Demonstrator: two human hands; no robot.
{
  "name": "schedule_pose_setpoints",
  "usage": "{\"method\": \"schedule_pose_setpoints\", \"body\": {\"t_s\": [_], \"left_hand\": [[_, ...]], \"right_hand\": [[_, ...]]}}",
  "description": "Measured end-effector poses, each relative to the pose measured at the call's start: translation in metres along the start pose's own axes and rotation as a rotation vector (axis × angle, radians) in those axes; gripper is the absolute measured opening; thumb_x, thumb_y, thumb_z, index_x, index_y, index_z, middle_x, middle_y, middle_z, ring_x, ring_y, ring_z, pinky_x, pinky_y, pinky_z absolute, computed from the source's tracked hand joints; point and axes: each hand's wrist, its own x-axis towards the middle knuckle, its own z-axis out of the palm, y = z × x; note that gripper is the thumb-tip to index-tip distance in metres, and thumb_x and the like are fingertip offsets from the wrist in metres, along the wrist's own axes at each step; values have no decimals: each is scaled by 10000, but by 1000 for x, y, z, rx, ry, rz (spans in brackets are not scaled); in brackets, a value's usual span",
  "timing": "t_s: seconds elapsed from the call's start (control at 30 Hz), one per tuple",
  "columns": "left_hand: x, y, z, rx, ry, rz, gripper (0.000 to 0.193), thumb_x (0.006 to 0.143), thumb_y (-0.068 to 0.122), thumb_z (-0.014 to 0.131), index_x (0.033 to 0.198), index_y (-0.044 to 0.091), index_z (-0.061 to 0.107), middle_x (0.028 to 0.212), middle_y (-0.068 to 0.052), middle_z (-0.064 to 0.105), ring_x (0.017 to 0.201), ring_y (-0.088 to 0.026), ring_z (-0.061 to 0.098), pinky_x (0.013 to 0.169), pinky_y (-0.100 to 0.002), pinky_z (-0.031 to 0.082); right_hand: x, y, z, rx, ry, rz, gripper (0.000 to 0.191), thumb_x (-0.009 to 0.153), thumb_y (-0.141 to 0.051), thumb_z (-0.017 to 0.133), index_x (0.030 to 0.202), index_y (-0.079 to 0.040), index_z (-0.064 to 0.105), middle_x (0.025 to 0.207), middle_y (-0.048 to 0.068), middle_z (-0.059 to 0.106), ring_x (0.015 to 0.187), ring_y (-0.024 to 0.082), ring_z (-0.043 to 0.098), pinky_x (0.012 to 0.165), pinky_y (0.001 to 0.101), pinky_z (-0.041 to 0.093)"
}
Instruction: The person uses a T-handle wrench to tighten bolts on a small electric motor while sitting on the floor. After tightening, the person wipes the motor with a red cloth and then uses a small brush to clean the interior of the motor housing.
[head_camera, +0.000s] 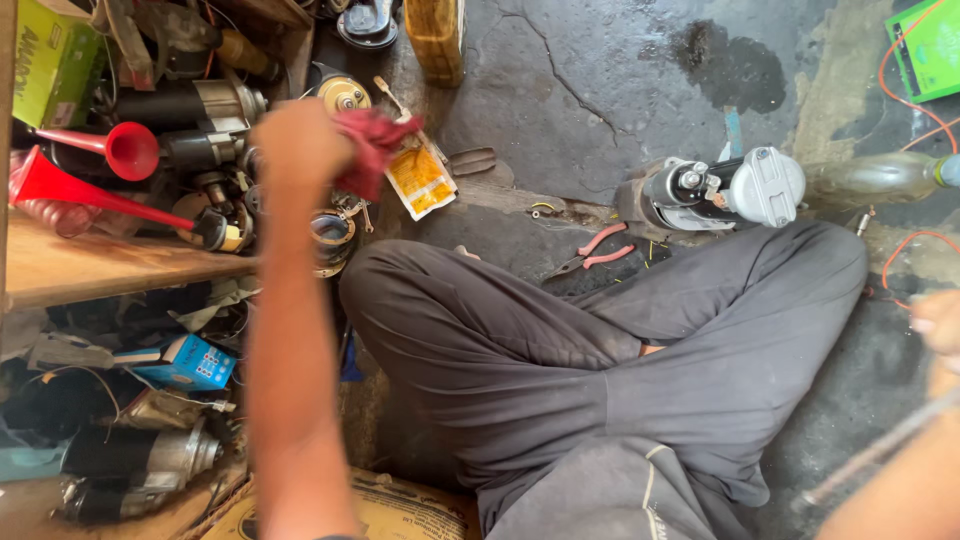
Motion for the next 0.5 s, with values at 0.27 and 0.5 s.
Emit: {"method": "schedule_pose_setpoints", "body": {"t_s": [0.27,0.5], "left_hand": [[-95,-27,-18,-877,645,134,347,1094,247,735,933,-41,628,941,-114,634,862,-218,571,821,-330,486],[-69,55,15,-2057,679,307,288,1102,242,657,1266,5,655,1210,-59,668,1111,-181,615,1000,-334,511]], "right_hand": [[40,-37,151,-48,-502,65,179,792,-69,830,766,-29,658,748,74,641,688,162,619,649,297,482],[120,-34,344,-603,-675,-136,331,818,-384,840,984,-139,691,765,126,676,795,379,667,706,506,506]]}}
